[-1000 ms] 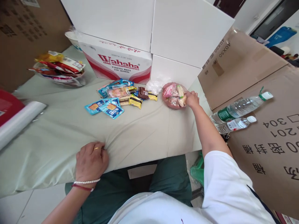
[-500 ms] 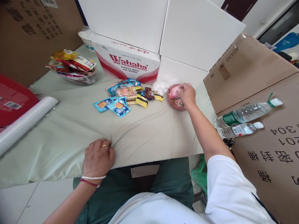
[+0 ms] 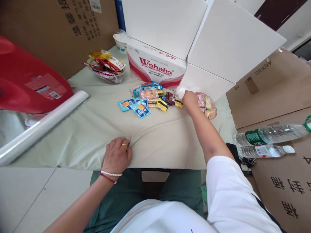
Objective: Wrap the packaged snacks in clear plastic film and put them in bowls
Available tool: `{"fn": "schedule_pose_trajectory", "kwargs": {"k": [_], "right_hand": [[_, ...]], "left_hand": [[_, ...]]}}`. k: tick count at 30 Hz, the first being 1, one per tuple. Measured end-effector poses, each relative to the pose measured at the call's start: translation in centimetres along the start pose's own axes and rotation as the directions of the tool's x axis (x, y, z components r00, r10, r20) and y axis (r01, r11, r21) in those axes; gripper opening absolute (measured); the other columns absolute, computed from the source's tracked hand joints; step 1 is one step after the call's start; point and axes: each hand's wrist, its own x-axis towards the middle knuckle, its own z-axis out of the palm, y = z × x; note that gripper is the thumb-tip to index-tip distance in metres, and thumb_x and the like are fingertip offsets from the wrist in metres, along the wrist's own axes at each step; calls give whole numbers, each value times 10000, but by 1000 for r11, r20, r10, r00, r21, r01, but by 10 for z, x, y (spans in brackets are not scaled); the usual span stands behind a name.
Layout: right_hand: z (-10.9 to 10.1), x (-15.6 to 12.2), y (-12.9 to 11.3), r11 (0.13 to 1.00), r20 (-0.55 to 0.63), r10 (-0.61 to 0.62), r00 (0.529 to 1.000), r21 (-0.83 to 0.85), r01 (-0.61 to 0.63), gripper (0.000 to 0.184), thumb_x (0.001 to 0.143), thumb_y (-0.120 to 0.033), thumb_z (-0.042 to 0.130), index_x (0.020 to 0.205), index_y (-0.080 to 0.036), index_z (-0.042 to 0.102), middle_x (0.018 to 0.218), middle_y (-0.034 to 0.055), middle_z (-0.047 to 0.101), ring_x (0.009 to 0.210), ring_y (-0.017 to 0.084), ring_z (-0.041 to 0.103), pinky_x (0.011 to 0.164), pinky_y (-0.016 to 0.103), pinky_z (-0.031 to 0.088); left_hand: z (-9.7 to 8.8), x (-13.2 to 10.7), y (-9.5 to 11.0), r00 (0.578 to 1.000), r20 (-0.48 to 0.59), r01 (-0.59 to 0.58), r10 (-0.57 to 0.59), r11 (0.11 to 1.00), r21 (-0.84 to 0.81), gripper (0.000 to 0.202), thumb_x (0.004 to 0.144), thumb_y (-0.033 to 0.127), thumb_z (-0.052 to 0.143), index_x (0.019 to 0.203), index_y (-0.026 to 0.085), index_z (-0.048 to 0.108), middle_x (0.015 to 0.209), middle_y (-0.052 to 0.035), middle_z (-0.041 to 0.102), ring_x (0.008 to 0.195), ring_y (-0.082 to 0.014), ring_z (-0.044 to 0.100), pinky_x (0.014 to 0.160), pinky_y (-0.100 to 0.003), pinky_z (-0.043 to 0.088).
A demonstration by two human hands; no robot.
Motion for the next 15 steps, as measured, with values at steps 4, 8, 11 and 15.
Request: {"fn": "schedule_pose_trajectory", "kwargs": {"k": [4,8,11,15], "right_hand": [[-35,-45,21,936,116,8,993,349,-48,215,817,-288,670,708,-244,489,719,56,578,784,211,606,698,322,494],[-42,-121,41,595,346,-91,934,771,-227,332,751,-435,712,728,-248,439,604,-53,439,511,91,383,478,224,284],[-28,-181,47,356,425,-166,890,867,-347,361,635,-377,788,727,-241,466,571,-85,433,471,59,297,463,207,203],[9,-249,38,312,424,-132,896,876,-369,274,633,-358,739,719,-248,504,556,-83,435,475,81,294,466,221,198]], "left_hand": [[2,-2,-4,999,-30,11,-13,998,-61,212,901,113,515,985,166,702,1009,-155,693,1079,-333,620,907,-460,463],[1,-5,0,985,-121,72,-122,934,-351,157,936,206,528,979,182,677,1008,-134,696,1022,-278,649,957,-445,520],[-5,-4,28,949,-7,229,-315,705,-671,205,968,373,559,1034,198,644,987,-85,682,906,-213,671,827,-365,573],[-12,7,88,834,510,536,-208,92,-839,464,893,605,686,1137,216,616,1082,-75,677,890,-196,717,657,-278,579]]}}
